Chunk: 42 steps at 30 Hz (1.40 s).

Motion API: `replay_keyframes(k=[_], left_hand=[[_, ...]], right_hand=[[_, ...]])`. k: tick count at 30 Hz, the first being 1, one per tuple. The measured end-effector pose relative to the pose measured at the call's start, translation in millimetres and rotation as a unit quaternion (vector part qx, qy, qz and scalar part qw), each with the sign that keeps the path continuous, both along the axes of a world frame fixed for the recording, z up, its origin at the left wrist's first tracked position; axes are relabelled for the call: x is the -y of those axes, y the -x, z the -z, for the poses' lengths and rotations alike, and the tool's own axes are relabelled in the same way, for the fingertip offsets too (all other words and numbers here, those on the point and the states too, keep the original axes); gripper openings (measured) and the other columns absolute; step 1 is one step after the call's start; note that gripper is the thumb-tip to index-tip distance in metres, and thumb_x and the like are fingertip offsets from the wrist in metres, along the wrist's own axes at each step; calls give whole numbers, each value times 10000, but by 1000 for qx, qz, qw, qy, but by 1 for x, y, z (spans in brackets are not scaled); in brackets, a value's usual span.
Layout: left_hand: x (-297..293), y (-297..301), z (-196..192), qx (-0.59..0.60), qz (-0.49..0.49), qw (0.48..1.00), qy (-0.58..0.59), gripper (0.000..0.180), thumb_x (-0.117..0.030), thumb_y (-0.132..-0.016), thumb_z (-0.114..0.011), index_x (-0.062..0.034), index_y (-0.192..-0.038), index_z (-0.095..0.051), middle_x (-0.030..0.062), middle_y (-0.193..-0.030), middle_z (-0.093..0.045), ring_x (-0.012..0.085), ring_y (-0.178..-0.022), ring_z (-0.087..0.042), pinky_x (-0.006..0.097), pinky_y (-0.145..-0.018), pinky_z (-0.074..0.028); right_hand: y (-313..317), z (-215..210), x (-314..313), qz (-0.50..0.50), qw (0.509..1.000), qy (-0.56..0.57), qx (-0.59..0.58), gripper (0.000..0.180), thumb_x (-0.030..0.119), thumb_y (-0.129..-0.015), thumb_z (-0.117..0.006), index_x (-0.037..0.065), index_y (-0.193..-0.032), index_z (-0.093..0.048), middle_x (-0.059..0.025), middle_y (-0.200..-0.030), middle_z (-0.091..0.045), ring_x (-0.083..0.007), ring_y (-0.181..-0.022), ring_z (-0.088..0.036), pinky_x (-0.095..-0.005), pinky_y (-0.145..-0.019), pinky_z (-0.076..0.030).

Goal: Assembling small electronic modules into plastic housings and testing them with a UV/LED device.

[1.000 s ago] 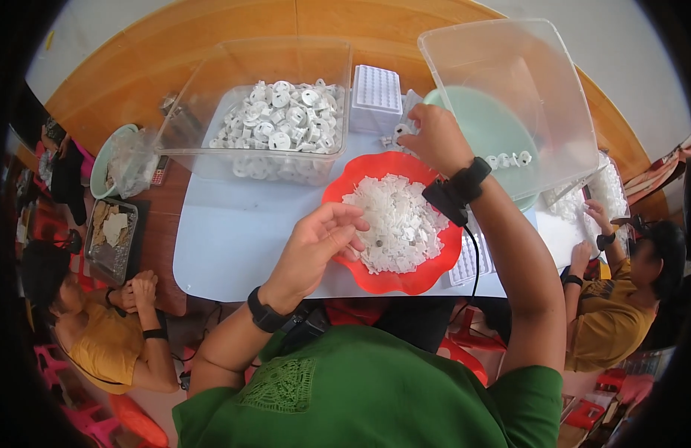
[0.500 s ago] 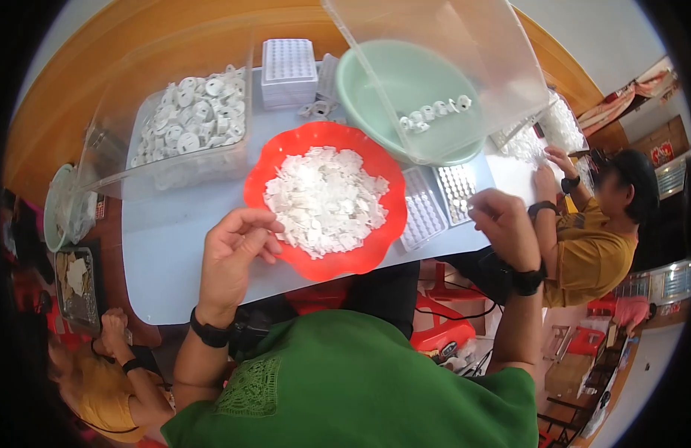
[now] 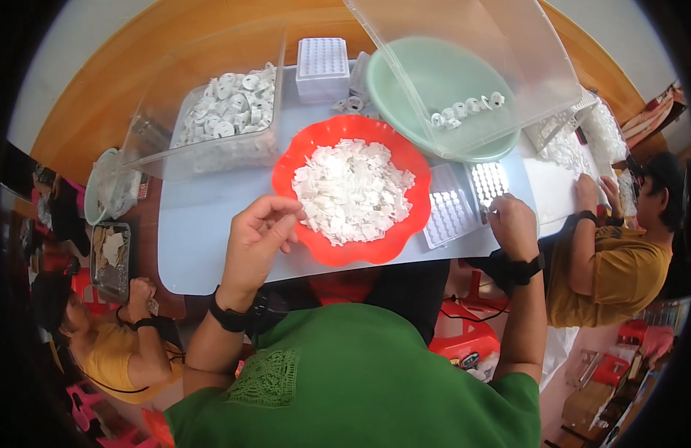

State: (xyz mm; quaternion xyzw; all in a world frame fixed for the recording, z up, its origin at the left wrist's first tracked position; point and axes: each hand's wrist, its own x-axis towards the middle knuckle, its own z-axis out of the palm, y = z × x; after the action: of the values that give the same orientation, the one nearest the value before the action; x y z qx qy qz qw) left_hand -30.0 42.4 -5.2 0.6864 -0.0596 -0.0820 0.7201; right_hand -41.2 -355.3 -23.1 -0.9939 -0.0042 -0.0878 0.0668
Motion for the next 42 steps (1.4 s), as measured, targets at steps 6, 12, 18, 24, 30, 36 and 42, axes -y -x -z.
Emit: replay_keyframes(k=[6, 12, 18, 24, 30, 36, 42], left_hand=[[3, 1, -6, -3, -1, 999, -41, 156, -56, -893, -532, 15, -1018, -591, 87, -920, -641, 77, -670, -541, 191, -563, -440], [9, -3, -9, -21, 32, 999, -2, 156, -54, -885, -542, 7, -1020, -592, 97, -921, -644, 78, -664, -548, 189, -568, -444], [4, -5, -8, -31, 62, 998, 1, 157, -76, -898, -557, -13, -1035, -599, 46, -933, -642, 60, -712, -549, 196, -592, -451], [-10, 0, 6, -82, 46, 995, 40, 145, -55, -887, -548, -9, -1014, -600, 78, -928, -652, 75, -678, -552, 194, -573, -450], [-15, -2, 8, -95, 53, 991, 73, 147, -35, -888, -548, -13, -1022, -604, 59, -939, -650, 62, -679, -543, 189, -571, -445], [-18, -2, 11, -98, 57, 990, 83, 143, -112, -909, -588, -30, -1024, -607, -4, -833, -619, 43, -677, -552, 181, -565, -444], [-19, -3, 10, -88, 59, 990, 90, 135, -118, -910, -592, -34, -1014, -609, -7, -800, -609, 43, -662, -551, 179, -561, -442]], right_hand=[[3, -56, -32, -39, 989, -141, 29, 92, 35, -718, -639, 11, -805, -624, -148, -765, -593, -335, -685, -594, -403, -619, -465], [-64, -127, -68, -229, 965, -72, 108, 94, 47, -730, -615, -7, -804, -589, -176, -800, -584, -370, -714, -586, -433, -644, -460], [-188, -99, -55, -279, 941, 110, -155, 136, 100, -655, -644, -20, -718, -653, -194, -687, -621, -367, -681, -608, -432, -618, -468], [-225, -76, -72, -214, 843, 263, -419, 392, 220, -672, -716, 60, -1026, -664, -124, -946, -672, -283, -880, -642, -367, -754, -500], [-238, -62, -67, -235, 826, 277, -431, 393, 214, -666, -726, 67, -1028, -682, -129, -943, -675, -291, -859, -641, -365, -738, -502], [-235, -70, -80, -220, 833, 283, -421, 314, 224, -619, -746, 52, -877, -702, -116, -808, -662, -277, -753, -635, -378, -672, -497], [-236, -60, -69, -234, 852, 279, -377, 261, 225, -574, -763, 59, -769, -714, -113, -694, -653, -274, -679, -638, -385, -624, -497]])
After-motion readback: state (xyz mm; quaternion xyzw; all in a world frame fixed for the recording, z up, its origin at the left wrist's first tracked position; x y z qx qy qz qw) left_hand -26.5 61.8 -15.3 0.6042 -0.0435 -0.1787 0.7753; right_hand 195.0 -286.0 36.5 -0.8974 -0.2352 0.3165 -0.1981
